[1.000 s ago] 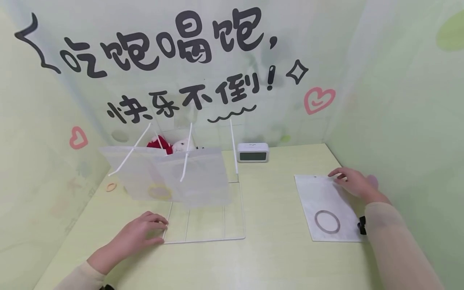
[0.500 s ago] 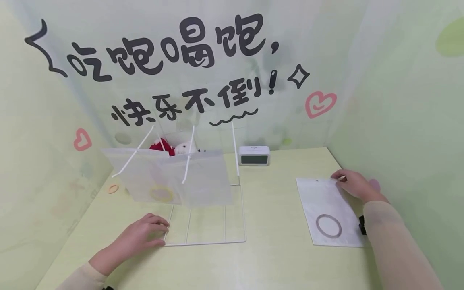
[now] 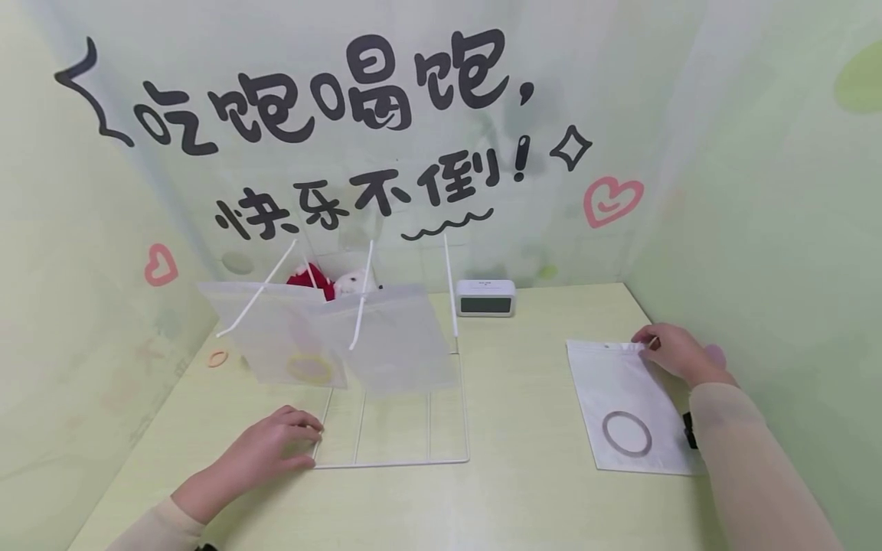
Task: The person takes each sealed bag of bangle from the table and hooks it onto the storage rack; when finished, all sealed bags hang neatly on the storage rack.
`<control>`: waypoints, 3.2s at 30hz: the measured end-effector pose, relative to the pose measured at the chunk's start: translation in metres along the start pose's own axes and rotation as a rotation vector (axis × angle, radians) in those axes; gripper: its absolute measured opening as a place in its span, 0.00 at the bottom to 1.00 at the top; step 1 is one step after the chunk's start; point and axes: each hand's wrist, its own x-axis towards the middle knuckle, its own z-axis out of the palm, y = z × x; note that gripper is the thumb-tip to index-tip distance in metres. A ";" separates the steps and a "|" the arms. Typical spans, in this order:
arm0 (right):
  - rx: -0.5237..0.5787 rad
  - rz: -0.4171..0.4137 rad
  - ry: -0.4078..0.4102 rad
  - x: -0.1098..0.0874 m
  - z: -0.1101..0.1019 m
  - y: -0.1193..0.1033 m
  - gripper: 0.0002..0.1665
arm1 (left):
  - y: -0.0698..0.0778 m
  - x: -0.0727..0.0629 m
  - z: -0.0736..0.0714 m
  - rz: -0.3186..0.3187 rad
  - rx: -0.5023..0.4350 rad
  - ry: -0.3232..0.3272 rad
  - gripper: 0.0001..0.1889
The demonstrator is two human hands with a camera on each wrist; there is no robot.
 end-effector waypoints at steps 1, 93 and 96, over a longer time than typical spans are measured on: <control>0.001 0.005 0.000 -0.001 0.000 0.000 0.15 | 0.000 0.000 0.000 0.001 0.000 0.000 0.17; 0.406 -0.676 0.586 -0.101 -0.053 -0.271 0.26 | 0.001 -0.002 -0.001 -0.007 0.010 0.007 0.15; 0.453 -0.701 0.582 -0.097 -0.050 -0.282 0.23 | 0.001 -0.002 0.000 -0.004 0.003 0.005 0.15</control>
